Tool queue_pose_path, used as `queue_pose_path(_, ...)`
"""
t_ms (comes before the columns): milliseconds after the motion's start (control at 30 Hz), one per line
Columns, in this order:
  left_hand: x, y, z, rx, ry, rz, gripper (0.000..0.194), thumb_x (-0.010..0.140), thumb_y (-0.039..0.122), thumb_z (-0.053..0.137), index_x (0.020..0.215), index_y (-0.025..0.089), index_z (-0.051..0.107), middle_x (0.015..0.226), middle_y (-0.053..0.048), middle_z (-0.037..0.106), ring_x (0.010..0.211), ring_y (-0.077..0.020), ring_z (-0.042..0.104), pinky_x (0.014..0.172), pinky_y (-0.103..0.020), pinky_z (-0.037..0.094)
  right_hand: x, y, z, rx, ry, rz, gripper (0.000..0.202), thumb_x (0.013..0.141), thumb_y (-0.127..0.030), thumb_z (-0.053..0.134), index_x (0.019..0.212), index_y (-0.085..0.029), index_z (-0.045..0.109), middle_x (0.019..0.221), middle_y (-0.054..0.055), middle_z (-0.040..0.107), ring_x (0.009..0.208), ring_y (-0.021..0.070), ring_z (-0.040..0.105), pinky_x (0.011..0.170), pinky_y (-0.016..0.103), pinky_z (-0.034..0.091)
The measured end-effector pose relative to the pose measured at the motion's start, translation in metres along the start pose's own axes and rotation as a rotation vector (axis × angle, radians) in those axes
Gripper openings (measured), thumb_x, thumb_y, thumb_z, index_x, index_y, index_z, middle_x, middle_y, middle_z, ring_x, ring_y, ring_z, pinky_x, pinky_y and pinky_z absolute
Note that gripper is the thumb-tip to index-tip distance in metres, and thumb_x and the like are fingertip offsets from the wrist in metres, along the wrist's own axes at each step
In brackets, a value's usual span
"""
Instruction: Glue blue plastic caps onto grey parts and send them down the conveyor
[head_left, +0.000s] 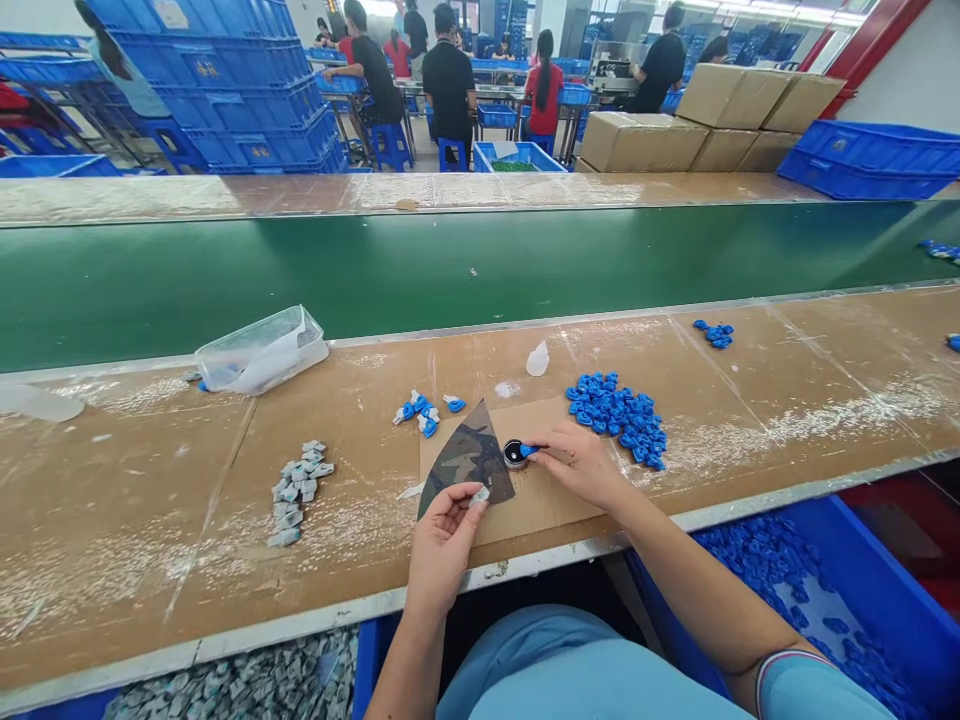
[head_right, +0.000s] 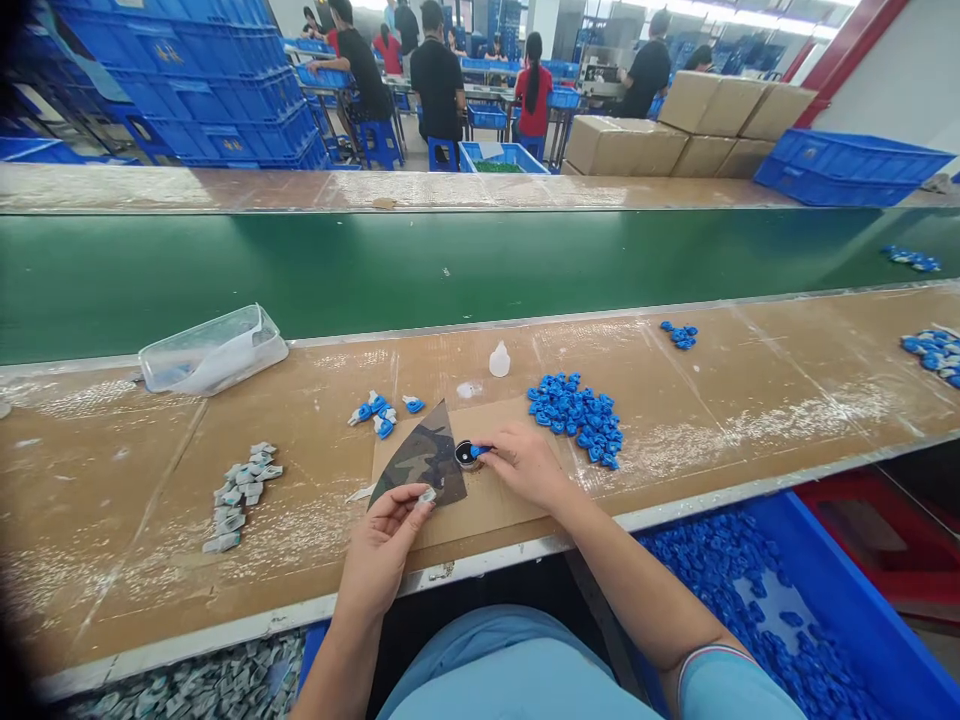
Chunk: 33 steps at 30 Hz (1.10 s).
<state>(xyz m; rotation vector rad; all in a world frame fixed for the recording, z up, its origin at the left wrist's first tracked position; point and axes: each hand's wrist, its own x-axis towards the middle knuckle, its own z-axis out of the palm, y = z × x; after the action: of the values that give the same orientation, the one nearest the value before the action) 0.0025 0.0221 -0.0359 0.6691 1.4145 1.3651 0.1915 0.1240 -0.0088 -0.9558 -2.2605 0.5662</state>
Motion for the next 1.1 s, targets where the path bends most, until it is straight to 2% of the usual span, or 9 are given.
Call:
queue_pose_path(233, 0.003, -0.007, 0.010, -0.016, -0.039, 0.051, 0.029, 0.063, 0.036, 0.077, 0.084, 0.018, 0.070, 0.085, -0.006, 0.072, 0.082, -0.0171, 0.066, 0.083, -0.032, 0.052, -0.003, 0.002, 0.002, 0.054, 0.019, 0.048, 0.016, 0.086, -0.018, 0.061, 0.098, -0.023, 0.071, 0.093, 0.004, 0.075, 0.088, 0.0180, 0.068, 0.080, 0.031, 0.053)
queue_pose_path(433, 0.004, -0.012, 0.011, 0.005, -0.051, 0.075, 0.029, 0.064, 0.034, 0.076, 0.087, 0.018, 0.070, 0.087, -0.006, 0.073, 0.085, -0.0177, 0.067, 0.085, -0.033, 0.053, -0.011, -0.008, 0.005, 0.258, 0.022, 0.137, 0.014, 0.084, -0.021, 0.063, 0.095, -0.020, 0.071, 0.092, 0.005, 0.075, 0.081, 0.0165, 0.069, 0.074, 0.028, 0.055)
queue_pose_path(600, 0.003, -0.012, 0.014, 0.002, -0.075, 0.115, 0.030, 0.065, 0.032, 0.076, 0.090, 0.018, 0.068, 0.087, -0.006, 0.073, 0.086, -0.0182, 0.069, 0.084, -0.032, 0.054, -0.015, -0.021, 0.016, 0.356, -0.032, 0.043, 0.013, 0.085, -0.028, 0.065, 0.093, -0.022, 0.073, 0.088, 0.004, 0.075, 0.081, 0.0164, 0.067, 0.077, 0.029, 0.053)
queue_pose_path(733, 0.002, -0.013, 0.012, -0.002, -0.130, 0.123, 0.029, 0.067, 0.031, 0.074, 0.092, 0.019, 0.067, 0.089, -0.006, 0.074, 0.088, -0.0184, 0.069, 0.083, -0.032, 0.055, -0.015, -0.021, 0.023, 0.382, -0.048, -0.009, 0.014, 0.086, -0.032, 0.064, 0.091, -0.022, 0.073, 0.082, 0.004, 0.074, 0.077, 0.0155, 0.066, 0.074, 0.028, 0.052)
queue_pose_path(967, 0.001, -0.012, 0.010, -0.021, -0.208, 0.071, 0.028, 0.066, 0.027, 0.076, 0.091, 0.018, 0.065, 0.081, -0.004, 0.072, 0.080, -0.0156, 0.068, 0.076, -0.028, 0.055, -0.018, -0.014, 0.021, 0.369, -0.127, 0.004, 0.019, 0.084, -0.038, 0.067, 0.085, -0.020, 0.075, 0.074, 0.004, 0.074, 0.069, 0.0146, 0.066, 0.068, 0.026, 0.051)
queue_pose_path(1100, 0.001, -0.011, 0.011, -0.031, -0.182, 0.040, 0.026, 0.065, 0.029, 0.076, 0.085, 0.018, 0.064, 0.077, -0.003, 0.070, 0.075, -0.0142, 0.067, 0.073, -0.026, 0.054, -0.023, -0.013, 0.026, 0.398, -0.106, 0.036, 0.022, 0.084, -0.042, 0.066, 0.085, -0.022, 0.075, 0.076, 0.003, 0.075, 0.069, 0.0145, 0.068, 0.067, 0.025, 0.052)
